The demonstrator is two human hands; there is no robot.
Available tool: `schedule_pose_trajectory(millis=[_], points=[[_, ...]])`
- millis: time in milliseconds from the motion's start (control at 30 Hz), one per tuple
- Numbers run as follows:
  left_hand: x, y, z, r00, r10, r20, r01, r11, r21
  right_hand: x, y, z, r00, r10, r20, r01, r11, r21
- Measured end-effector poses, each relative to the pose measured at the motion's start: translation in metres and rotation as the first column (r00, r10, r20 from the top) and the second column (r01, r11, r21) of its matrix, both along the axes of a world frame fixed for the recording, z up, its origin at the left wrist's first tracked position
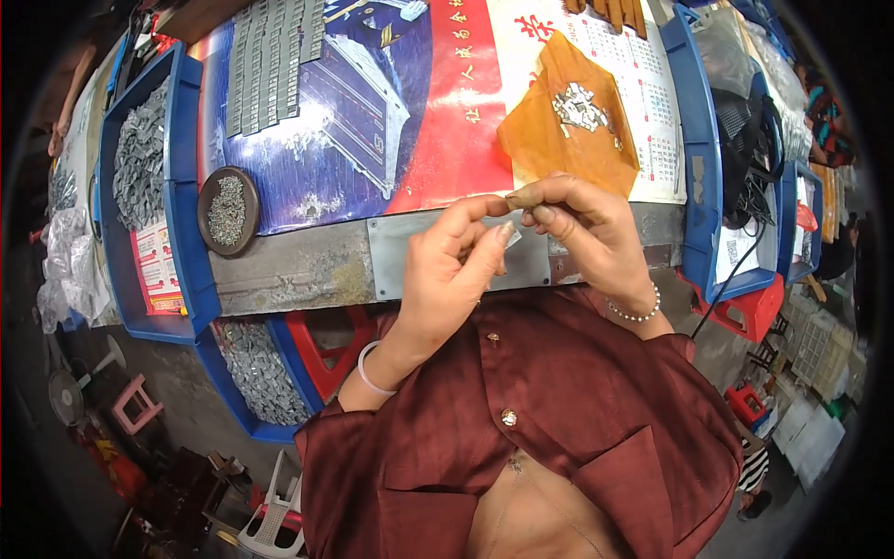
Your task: Manually assembling small metal hardware components at a workbench.
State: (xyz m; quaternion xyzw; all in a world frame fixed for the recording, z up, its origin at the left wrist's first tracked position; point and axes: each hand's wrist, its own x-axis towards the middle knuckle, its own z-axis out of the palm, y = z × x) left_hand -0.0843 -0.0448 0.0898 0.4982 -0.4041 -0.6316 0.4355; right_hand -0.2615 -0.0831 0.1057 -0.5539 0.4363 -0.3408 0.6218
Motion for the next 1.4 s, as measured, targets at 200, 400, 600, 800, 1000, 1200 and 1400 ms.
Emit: schedule_pose_trajectory(millis=[200,400,600,800,1000,1200,1400], points=[[-0.006,-0.001,-0.003,0.972,0.024,0.232,0.028,0.976,-0.216,0.007,0.002,0.013,0.938,-0.013,-0.346,-0.12,0.925,-0.36],[-0.001,0.002,-0.002,0.937,0.007,0.35,0.087,0.964,-0.252,0.007,0.002,0.018,0.937,0.034,-0.348,-0.121,0.965,-0.233],[0.001,0.003,0.002,0.999,0.024,0.043,-0.023,0.999,-0.028,0.009,0.005,-0.01,0.996,-0.062,0.063,0.065,0.997,-0.049],[0.003,0.007,-0.002,0.999,0.03,0.042,-0.028,0.998,-0.056,0.016,0.005,-0.008,0.961,-0.127,0.244,0.068,0.97,0.235],[0.004,0.016,-0.014,0.988,0.051,0.146,-0.021,0.98,-0.198,0.018,0.007,-0.007,0.995,-0.065,0.081,0.063,0.998,0.025],[0.003,0.014,-0.014,0.894,0.19,0.405,0.023,0.885,-0.465,0.021,0.007,-0.006,0.999,-0.027,0.019,0.027,1.0,0.012],[0.006,0.009,-0.022,0.837,0.268,0.477,0.143,0.734,-0.664,0.018,-0.002,-0.005,0.996,0.084,0.018,-0.086,0.985,0.147]])
